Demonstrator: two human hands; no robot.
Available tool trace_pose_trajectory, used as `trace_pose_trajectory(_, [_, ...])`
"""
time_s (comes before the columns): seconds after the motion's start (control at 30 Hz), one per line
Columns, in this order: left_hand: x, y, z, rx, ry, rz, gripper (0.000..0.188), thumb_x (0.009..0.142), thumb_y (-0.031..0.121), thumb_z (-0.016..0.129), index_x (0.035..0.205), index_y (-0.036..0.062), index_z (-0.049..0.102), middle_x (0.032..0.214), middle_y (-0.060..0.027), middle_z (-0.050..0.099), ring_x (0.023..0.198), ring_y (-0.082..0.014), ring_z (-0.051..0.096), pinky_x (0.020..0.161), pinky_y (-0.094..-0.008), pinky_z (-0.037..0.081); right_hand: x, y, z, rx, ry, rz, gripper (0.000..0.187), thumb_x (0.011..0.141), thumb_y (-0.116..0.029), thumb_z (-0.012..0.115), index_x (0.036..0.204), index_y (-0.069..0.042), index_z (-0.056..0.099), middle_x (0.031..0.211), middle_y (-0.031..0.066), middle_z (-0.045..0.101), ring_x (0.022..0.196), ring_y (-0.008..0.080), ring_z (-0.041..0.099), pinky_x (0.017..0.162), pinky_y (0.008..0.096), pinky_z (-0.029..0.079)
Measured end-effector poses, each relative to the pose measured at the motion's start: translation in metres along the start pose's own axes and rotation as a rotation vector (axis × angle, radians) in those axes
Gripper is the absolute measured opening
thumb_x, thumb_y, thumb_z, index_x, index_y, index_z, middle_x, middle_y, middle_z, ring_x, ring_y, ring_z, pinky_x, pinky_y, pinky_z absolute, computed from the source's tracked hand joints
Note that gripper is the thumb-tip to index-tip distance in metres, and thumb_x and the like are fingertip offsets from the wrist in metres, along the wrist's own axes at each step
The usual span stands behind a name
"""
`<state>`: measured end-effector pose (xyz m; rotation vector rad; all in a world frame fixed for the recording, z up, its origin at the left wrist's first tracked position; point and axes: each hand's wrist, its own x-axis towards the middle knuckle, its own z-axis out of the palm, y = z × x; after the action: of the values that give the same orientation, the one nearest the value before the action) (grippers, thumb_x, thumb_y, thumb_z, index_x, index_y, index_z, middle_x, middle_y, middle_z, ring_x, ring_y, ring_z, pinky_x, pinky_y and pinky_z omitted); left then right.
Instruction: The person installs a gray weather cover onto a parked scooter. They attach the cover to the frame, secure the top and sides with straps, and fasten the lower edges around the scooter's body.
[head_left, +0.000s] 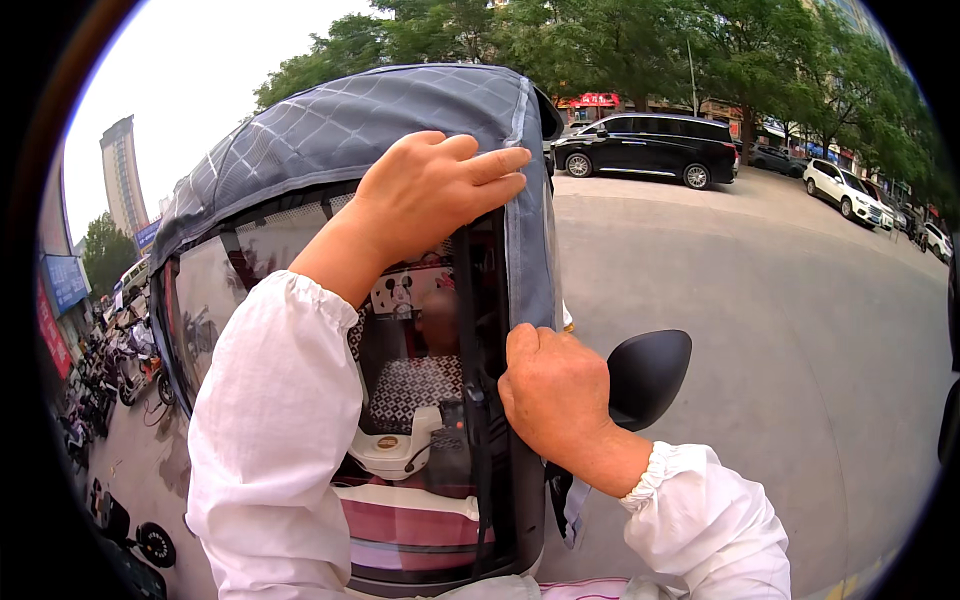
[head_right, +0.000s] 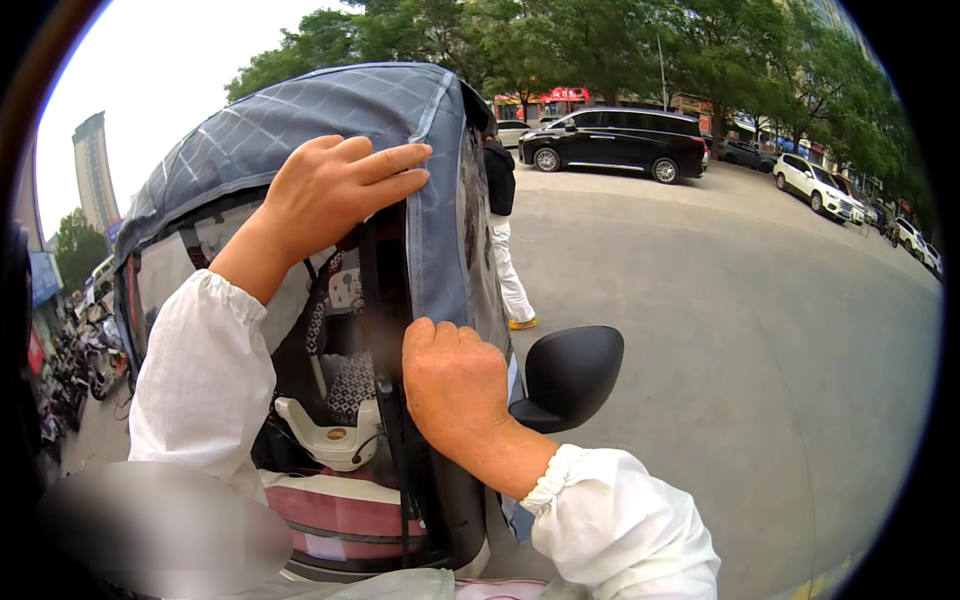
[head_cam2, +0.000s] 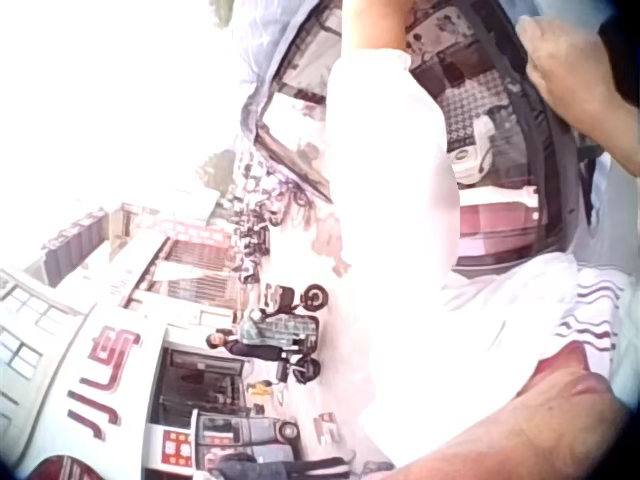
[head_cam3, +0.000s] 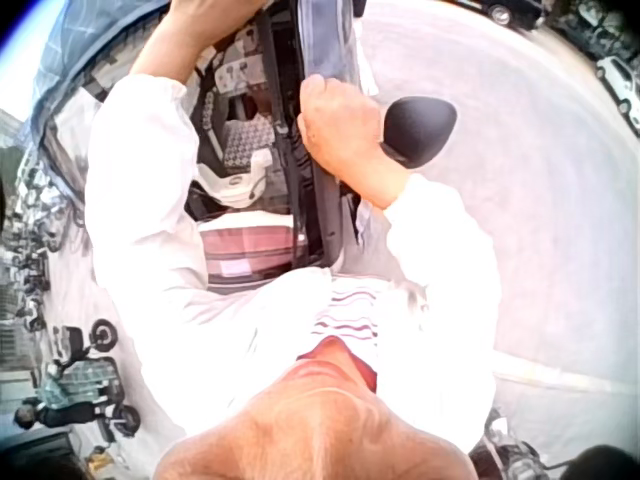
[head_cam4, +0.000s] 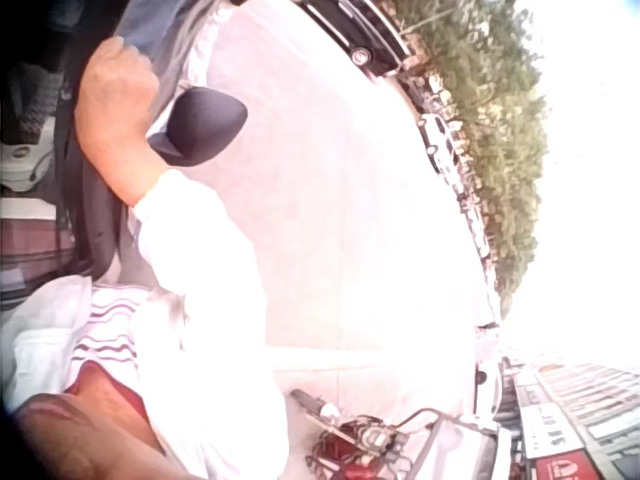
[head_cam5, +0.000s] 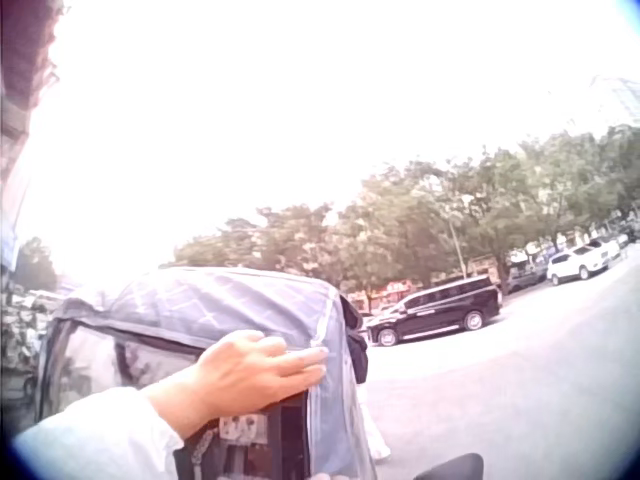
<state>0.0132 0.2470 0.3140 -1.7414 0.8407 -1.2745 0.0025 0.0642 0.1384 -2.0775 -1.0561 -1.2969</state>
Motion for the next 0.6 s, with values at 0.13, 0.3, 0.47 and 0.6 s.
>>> trace_pose_trajectory(0.13, [-0.006,-0.005,-0.001,-0.008,-0.043,0.026,0.035,0.081,0.008,0.069,0.114,0.0195,0.074,0.131,0.0115,0.068,0.080,-0.0105,0.061,0.072,-0.0280,0.054,0.000,-0.007,0.010,-0.146,0.071,-0.051,0.022,0.062,-0.006,0.068,0.070,-0.010,0.048,0.062,0.0055,0.049,0.057,0.0200,0.056,0.046,0.0318,0.044])
trace_pose_trajectory(0.3, [-0.005,0.006,-0.005,-0.052,-0.094,0.002,0.047,0.077,0.001,0.070,0.119,0.0215,0.074,0.134,0.0084,0.068,0.084,-0.0128,0.063,0.073,-0.0295,0.056,-0.007,-0.016,0.011,-0.328,0.087,-0.045,0.020,0.064,-0.006,0.065,0.068,-0.011,0.046,0.061,0.0024,0.044,0.056,0.0156,0.051,0.044,0.0290,0.042])
trace_pose_trajectory(0.47, [-0.015,0.015,-0.020,-0.102,-0.195,0.016,0.059,0.074,-0.003,0.069,0.126,0.0255,0.072,0.136,0.0033,0.067,0.090,-0.0172,0.065,0.072,-0.0316,0.053,-0.020,-0.020,0.016,-0.242,0.146,0.003,0.023,0.064,-0.008,0.066,0.070,-0.012,0.044,0.062,0.0009,0.042,0.057,0.0151,0.050,0.044,0.0275,0.042])
trace_pose_trajectory(0.6, [-0.012,0.036,-0.018,-0.120,-0.223,0.012,0.054,0.073,-0.005,0.066,0.121,0.0204,0.074,0.138,0.0011,0.066,0.099,-0.0189,0.064,0.078,-0.0332,0.055,-0.065,-0.035,0.001,0.027,0.094,0.032,0.034,0.084,-0.017,0.069,0.107,0.009,0.066,0.104,0.0259,0.065,0.097,0.0323,0.067,0.062,0.0275,0.057])
